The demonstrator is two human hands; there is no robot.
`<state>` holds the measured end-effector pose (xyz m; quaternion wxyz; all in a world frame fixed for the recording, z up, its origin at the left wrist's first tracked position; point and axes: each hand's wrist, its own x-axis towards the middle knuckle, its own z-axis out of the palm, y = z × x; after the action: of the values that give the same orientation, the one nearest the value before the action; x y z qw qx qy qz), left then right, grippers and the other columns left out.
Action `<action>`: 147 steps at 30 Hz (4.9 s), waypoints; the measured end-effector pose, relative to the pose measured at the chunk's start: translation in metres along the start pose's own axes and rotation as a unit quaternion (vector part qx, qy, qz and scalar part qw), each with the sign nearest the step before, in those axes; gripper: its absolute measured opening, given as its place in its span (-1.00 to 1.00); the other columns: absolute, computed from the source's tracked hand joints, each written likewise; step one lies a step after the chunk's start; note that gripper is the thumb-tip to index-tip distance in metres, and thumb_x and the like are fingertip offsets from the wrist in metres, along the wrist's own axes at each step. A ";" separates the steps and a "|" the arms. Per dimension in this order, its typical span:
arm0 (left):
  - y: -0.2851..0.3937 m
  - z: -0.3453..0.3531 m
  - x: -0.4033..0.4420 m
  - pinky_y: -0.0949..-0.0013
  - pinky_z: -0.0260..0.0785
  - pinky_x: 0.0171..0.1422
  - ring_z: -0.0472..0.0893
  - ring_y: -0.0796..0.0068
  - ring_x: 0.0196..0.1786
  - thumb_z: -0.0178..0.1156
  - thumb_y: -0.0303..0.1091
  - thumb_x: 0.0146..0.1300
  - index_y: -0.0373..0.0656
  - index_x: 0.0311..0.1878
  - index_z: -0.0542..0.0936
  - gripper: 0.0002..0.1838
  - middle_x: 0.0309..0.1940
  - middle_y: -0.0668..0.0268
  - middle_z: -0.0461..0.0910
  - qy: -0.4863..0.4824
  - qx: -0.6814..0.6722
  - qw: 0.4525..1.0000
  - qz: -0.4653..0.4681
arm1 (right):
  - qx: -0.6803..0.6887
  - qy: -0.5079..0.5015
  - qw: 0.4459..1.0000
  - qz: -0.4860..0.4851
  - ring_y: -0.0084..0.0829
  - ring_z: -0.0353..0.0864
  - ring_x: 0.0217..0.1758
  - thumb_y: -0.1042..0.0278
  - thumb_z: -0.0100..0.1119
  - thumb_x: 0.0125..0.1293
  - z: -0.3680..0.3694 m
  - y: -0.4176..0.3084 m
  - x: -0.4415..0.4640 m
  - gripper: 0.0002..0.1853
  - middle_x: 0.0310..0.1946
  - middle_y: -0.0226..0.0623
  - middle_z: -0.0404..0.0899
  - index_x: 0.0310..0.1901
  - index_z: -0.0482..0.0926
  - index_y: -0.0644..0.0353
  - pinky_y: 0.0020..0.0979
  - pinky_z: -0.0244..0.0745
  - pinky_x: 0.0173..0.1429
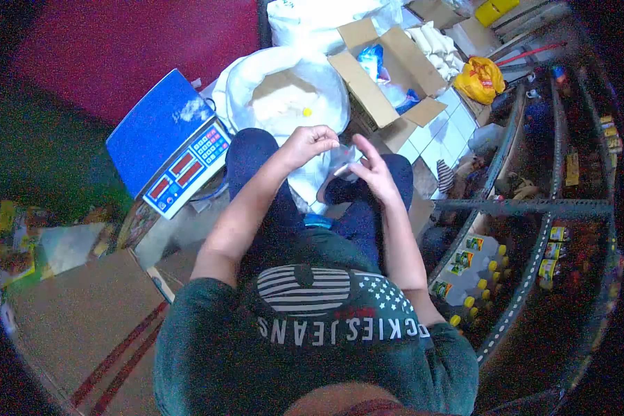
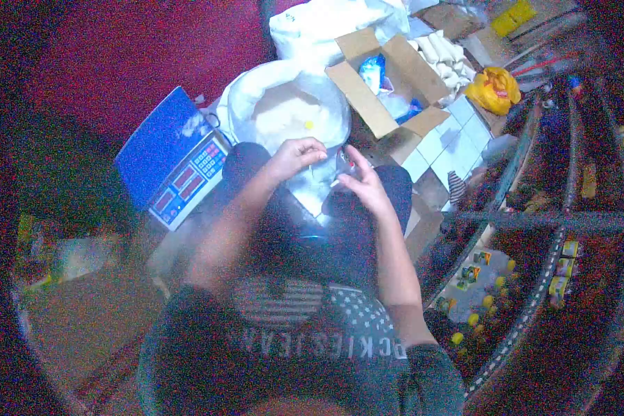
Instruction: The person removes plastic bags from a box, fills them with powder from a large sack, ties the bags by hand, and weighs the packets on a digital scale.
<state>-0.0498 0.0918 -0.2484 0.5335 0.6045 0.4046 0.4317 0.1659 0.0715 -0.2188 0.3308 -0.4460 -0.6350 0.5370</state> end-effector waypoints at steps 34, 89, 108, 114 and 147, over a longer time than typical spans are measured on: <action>-0.056 0.032 0.001 0.29 0.34 -0.25 0.49 0.35 -0.40 0.04 -0.17 0.27 -0.26 -0.26 0.53 -0.70 -0.45 0.18 0.53 -0.040 0.142 0.989 -0.024 | 0.021 0.003 0.995 0.094 -0.57 0.47 -0.29 0.28 0.15 0.22 -0.004 0.100 0.004 -0.81 -0.40 -0.43 0.52 -0.23 0.52 0.22 -0.49 0.39 -0.14; -0.064 0.041 0.018 0.35 0.36 -0.09 0.52 0.47 -0.27 0.07 -0.18 0.26 -0.21 -0.26 0.55 -0.73 -0.40 0.28 0.56 -0.091 0.123 0.984 -0.095 | 0.008 0.055 0.994 0.093 -0.63 0.44 -0.33 0.41 0.15 0.21 -0.005 0.088 0.000 -0.90 -0.42 -0.49 0.51 -0.29 0.53 0.24 -0.59 0.35 -0.18; -0.062 0.036 0.017 0.52 0.31 -0.27 0.43 0.65 -0.38 0.12 -0.16 0.24 -0.12 -0.24 0.53 -0.77 -0.45 0.47 0.50 -0.112 0.040 0.982 -0.146 | 0.111 0.049 0.987 0.110 -0.60 0.47 -0.31 0.32 0.16 0.22 -0.003 0.079 0.000 -0.83 -0.35 -0.47 0.56 -0.24 0.54 0.23 -0.53 0.37 -0.12; -0.078 0.038 0.018 0.45 0.35 -0.13 0.48 0.60 -0.28 0.15 -0.19 0.22 -0.18 -0.25 0.56 -0.76 -0.37 0.40 0.55 -0.142 0.064 0.981 -0.114 | 0.083 0.038 0.989 0.117 -0.68 0.36 -0.44 0.32 0.25 0.13 -0.006 0.092 -0.001 -0.86 -0.52 -0.58 0.48 -0.44 0.52 0.16 -0.59 0.30 -0.30; -0.105 0.054 0.013 0.47 0.34 -0.17 0.46 0.64 -0.29 0.18 -0.26 0.19 -0.19 -0.26 0.53 -0.81 -0.40 0.44 0.53 -0.136 -0.013 0.985 -0.108 | 0.034 -0.019 0.991 0.127 -0.72 0.28 -0.43 0.44 0.24 0.12 0.000 0.089 -0.001 -0.82 -0.51 -0.61 0.35 -0.43 0.38 0.09 -0.64 0.24 -0.33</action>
<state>0.0022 0.0988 -0.3546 0.6351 0.6034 0.3848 0.2906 0.1852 0.0725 -0.3061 0.2627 -0.5008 -0.5610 0.6045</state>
